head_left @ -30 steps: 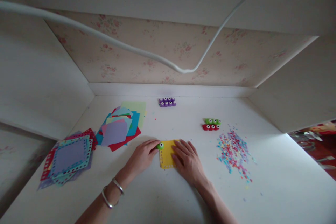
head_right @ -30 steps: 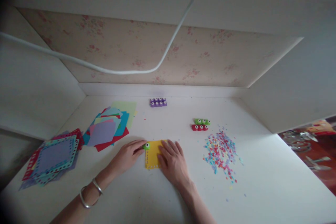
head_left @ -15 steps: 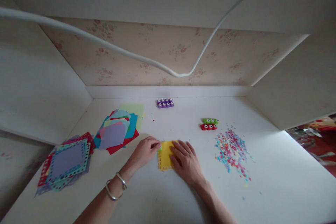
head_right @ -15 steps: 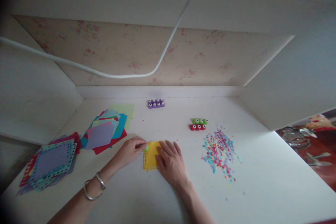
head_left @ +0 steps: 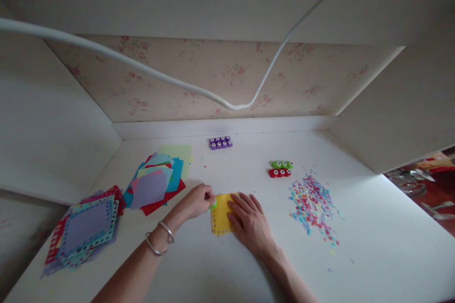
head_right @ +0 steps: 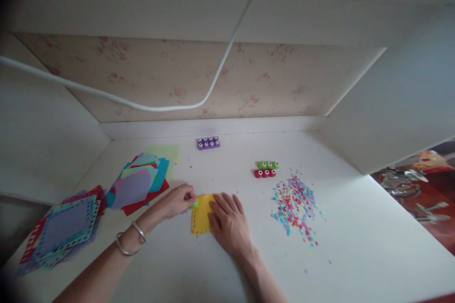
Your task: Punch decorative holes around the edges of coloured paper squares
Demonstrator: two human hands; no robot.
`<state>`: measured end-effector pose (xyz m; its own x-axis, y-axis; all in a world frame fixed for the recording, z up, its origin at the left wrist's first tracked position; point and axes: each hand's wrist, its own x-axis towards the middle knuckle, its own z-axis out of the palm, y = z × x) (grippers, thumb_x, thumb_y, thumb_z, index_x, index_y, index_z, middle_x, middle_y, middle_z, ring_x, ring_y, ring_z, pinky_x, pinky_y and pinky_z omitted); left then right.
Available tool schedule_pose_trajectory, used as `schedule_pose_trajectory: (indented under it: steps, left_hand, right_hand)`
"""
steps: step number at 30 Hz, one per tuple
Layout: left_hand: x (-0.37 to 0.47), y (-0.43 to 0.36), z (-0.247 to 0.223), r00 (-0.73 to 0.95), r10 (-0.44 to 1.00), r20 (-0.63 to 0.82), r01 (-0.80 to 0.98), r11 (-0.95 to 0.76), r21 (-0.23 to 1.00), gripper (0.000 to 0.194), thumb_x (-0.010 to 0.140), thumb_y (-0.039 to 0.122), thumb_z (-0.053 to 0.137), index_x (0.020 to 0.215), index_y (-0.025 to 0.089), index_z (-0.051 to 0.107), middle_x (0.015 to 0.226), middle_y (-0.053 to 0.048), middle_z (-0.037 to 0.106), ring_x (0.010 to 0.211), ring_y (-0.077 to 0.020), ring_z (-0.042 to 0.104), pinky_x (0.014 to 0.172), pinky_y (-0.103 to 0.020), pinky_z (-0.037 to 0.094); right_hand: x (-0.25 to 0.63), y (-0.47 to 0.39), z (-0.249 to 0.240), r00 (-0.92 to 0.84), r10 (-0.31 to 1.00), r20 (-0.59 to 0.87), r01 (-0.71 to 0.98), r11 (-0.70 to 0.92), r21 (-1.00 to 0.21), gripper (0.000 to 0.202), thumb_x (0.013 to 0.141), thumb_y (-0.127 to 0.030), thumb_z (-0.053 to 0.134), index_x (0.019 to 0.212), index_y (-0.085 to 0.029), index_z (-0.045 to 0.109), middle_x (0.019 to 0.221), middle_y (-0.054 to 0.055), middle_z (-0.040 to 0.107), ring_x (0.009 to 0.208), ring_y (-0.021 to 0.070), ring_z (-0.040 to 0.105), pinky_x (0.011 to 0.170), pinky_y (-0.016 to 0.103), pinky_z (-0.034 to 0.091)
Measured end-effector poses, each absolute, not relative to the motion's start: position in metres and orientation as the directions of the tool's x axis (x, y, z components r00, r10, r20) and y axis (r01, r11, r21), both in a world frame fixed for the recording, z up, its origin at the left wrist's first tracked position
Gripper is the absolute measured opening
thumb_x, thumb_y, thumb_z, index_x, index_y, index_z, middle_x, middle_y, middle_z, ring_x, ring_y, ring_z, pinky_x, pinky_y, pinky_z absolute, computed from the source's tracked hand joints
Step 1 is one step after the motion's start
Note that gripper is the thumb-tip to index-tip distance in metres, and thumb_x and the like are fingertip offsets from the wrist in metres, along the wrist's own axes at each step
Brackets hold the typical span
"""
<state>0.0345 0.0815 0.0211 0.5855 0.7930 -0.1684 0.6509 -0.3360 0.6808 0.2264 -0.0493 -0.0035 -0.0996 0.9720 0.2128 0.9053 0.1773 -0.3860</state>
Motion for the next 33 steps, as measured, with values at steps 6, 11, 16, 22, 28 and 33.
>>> schedule_pose_trajectory:
  steps: [6, 11, 16, 22, 28, 33]
  left_hand:
    - [0.003, 0.077, 0.029, 0.584, 0.806, -0.1, 0.619, -0.362, 0.697, 0.02, 0.087, 0.031, 0.057, 0.083, 0.019, 0.073, 0.089, -0.004, 0.069, 0.08, -0.019, 0.066, 0.074, -0.028, 0.052]
    - [-0.029, 0.055, 0.022, 0.526, 0.85, 0.004, 0.602, -0.377, 0.704, 0.024, 0.092, 0.034, 0.054, 0.103, 0.023, 0.072, 0.105, -0.006, 0.069, 0.094, -0.0202, 0.067, 0.086, -0.032, 0.055]
    - [-0.034, 0.032, 0.003, 0.458, 0.881, 0.115, 0.58, -0.394, 0.712, 0.024, 0.088, 0.025, 0.061, 0.111, 0.026, 0.067, 0.111, -0.005, 0.07, 0.09, -0.0204, 0.071, 0.083, -0.033, 0.06]
    - [-0.02, 0.014, 0.006, 0.53, 0.817, 0.228, 0.472, -0.508, 0.721, 0.045, 0.093, 0.026, 0.058, 0.137, 0.032, 0.05, 0.115, -0.002, 0.072, 0.089, -0.0179, 0.073, 0.082, -0.028, 0.061]
    - [-0.009, 0.005, 0.012, 0.56, 0.782, 0.273, 0.448, -0.563, 0.694, 0.044, 0.095, 0.035, 0.057, 0.138, 0.033, 0.047, 0.11, -0.003, 0.074, 0.087, -0.0193, 0.073, 0.081, -0.029, 0.061]
    - [-0.007, 0.0, 0.01, 0.495, 0.847, 0.195, 0.501, -0.462, 0.731, 0.042, 0.094, 0.039, 0.058, 0.133, 0.028, 0.049, 0.096, -0.003, 0.071, 0.08, -0.0191, 0.071, 0.076, -0.031, 0.062]
  right_hand:
    - [0.227, -0.05, -0.003, -0.092, 0.967, 0.239, 0.895, 0.186, -0.405, 0.035, 0.095, -0.028, 0.053, 0.129, -0.029, 0.062, 0.139, 0.004, 0.06, 0.132, 0.0269, 0.051, 0.113, 0.055, 0.036]
    - [0.227, -0.049, -0.004, -0.086, 0.967, 0.238, 0.895, 0.18, -0.408, 0.034, 0.095, -0.029, 0.054, 0.128, -0.029, 0.063, 0.139, 0.004, 0.06, 0.132, 0.0274, 0.051, 0.113, 0.056, 0.036]
    - [0.217, -0.05, 0.006, -0.058, 0.953, 0.296, 0.865, 0.196, -0.461, 0.034, 0.097, -0.026, 0.051, 0.129, -0.025, 0.062, 0.137, 0.008, 0.061, 0.129, 0.0275, 0.054, 0.111, 0.055, 0.04]
    - [0.185, -0.049, 0.047, -0.197, 0.95, 0.242, 0.67, 0.31, -0.674, 0.039, 0.099, -0.025, 0.048, 0.137, -0.025, 0.055, 0.134, 0.007, 0.063, 0.12, 0.0194, 0.061, 0.102, 0.032, 0.051]
    - [0.182, -0.049, 0.064, -0.203, 0.964, 0.173, 0.566, 0.26, -0.782, 0.028, 0.101, -0.028, 0.048, 0.12, -0.03, 0.068, 0.113, 0.002, 0.072, 0.102, 0.0164, 0.069, 0.092, 0.027, 0.055]
    - [0.227, -0.037, 0.057, 0.059, 0.984, 0.165, 0.583, 0.1, -0.806, 0.023, 0.095, -0.04, 0.058, 0.1, -0.024, 0.075, 0.099, 0.005, 0.076, 0.087, 0.0192, 0.071, 0.077, 0.028, 0.058]
